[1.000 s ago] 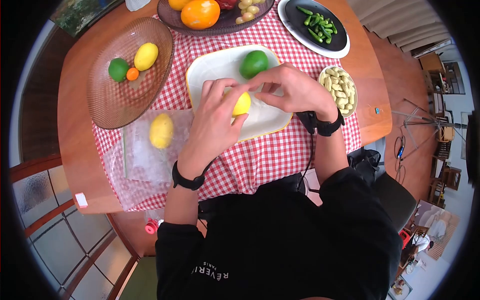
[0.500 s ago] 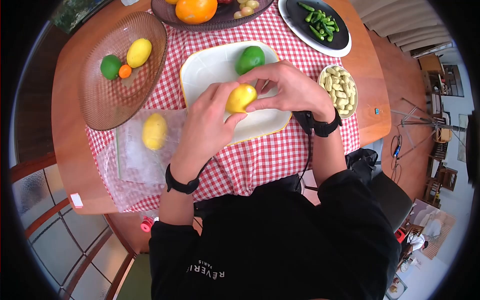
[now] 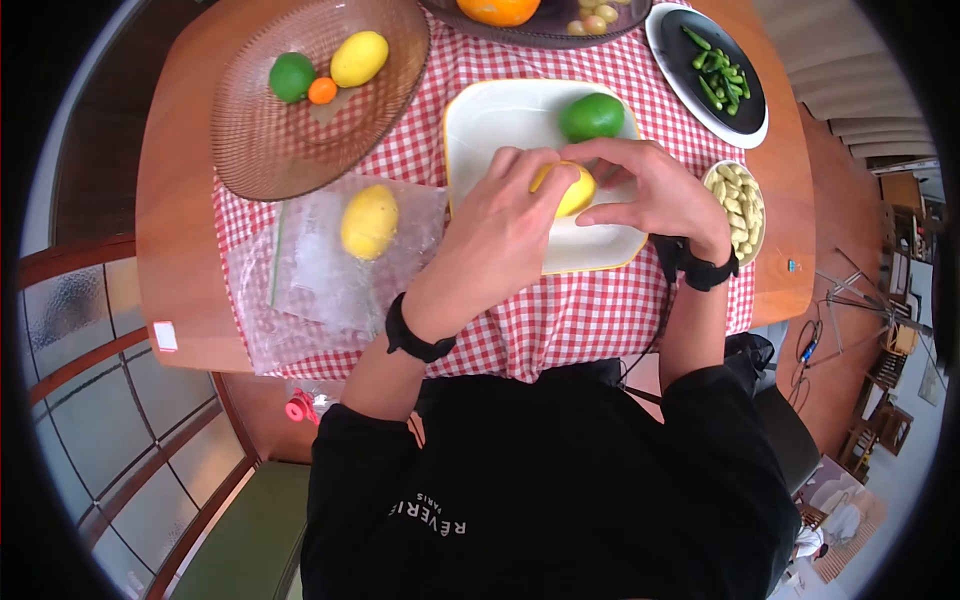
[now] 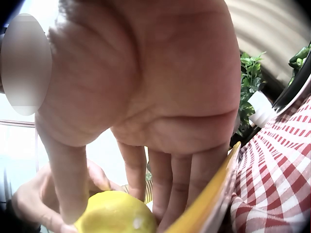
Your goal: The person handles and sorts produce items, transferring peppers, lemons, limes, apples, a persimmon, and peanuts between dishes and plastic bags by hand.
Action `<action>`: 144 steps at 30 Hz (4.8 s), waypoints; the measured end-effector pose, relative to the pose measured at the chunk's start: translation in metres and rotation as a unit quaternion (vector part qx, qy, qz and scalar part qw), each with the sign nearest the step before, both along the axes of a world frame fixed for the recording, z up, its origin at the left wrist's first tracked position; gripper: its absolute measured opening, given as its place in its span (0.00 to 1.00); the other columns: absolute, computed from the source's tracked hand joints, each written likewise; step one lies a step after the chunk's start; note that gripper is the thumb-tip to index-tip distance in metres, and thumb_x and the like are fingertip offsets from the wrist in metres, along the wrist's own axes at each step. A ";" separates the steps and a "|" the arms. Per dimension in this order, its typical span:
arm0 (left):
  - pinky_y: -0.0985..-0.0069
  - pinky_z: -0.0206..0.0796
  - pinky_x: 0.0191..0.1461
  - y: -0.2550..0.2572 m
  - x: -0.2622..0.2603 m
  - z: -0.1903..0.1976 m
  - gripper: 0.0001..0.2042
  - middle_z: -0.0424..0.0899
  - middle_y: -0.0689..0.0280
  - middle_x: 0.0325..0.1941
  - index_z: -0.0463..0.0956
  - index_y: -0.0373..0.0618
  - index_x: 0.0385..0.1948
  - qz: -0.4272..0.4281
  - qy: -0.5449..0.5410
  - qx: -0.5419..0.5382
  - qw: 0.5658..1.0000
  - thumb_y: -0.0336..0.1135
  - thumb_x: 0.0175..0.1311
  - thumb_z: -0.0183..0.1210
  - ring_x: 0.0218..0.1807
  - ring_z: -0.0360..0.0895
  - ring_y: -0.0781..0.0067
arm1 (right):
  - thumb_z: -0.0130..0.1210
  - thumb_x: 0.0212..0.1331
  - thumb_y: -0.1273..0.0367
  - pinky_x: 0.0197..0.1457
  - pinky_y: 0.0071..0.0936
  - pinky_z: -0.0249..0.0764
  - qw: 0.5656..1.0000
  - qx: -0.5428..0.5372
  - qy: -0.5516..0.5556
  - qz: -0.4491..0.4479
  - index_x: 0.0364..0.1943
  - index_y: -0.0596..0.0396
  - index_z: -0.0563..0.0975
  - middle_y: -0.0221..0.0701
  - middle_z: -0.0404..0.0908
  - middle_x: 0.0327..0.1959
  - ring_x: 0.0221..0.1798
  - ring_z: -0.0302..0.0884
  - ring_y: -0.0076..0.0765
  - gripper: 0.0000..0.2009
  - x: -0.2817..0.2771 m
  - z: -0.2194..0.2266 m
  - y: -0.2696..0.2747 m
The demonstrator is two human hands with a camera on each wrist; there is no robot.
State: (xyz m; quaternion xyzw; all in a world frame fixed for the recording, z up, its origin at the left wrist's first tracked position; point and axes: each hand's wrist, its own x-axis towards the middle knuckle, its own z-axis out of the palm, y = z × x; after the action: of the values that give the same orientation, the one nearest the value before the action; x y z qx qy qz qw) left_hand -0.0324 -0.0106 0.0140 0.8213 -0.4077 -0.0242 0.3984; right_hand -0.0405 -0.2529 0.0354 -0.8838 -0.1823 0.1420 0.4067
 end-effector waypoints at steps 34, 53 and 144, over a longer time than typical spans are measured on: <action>0.56 0.73 0.52 -0.002 -0.002 -0.004 0.20 0.79 0.54 0.45 0.70 0.41 0.45 0.069 0.123 -0.035 0.989 0.27 0.56 0.73 0.50 0.81 0.43 | 0.72 0.60 0.68 0.46 0.33 0.85 0.996 0.063 -0.048 -0.032 0.53 0.57 0.84 0.36 0.89 0.43 0.39 0.88 0.37 0.18 -0.002 -0.003 0.006; 0.56 0.79 0.52 -0.001 -0.003 -0.002 0.20 0.87 0.47 0.53 0.75 0.38 0.58 0.089 0.119 -0.031 0.988 0.30 0.67 0.68 0.51 0.87 0.45 | 0.77 0.52 0.70 0.54 0.36 0.86 0.997 0.050 -0.051 -0.005 0.60 0.53 0.81 0.37 0.87 0.53 0.52 0.88 0.40 0.29 -0.001 0.000 0.002; 0.82 0.74 0.36 0.132 0.019 0.043 0.10 0.89 0.64 0.33 0.87 0.39 0.43 0.098 0.022 -0.134 0.986 0.21 0.59 0.69 0.33 0.84 0.83 | 0.68 0.59 0.76 0.37 0.34 0.83 0.986 0.084 -0.110 -0.098 0.48 0.63 0.82 0.39 0.86 0.30 0.29 0.87 0.39 0.13 -0.046 0.004 0.194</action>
State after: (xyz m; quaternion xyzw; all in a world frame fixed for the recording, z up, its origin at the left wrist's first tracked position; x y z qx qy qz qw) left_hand -0.0137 0.1214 0.0567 0.7957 -0.3157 0.0516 0.5144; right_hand -0.0862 -0.0594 0.0398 -0.8703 -0.1498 -0.0119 0.4690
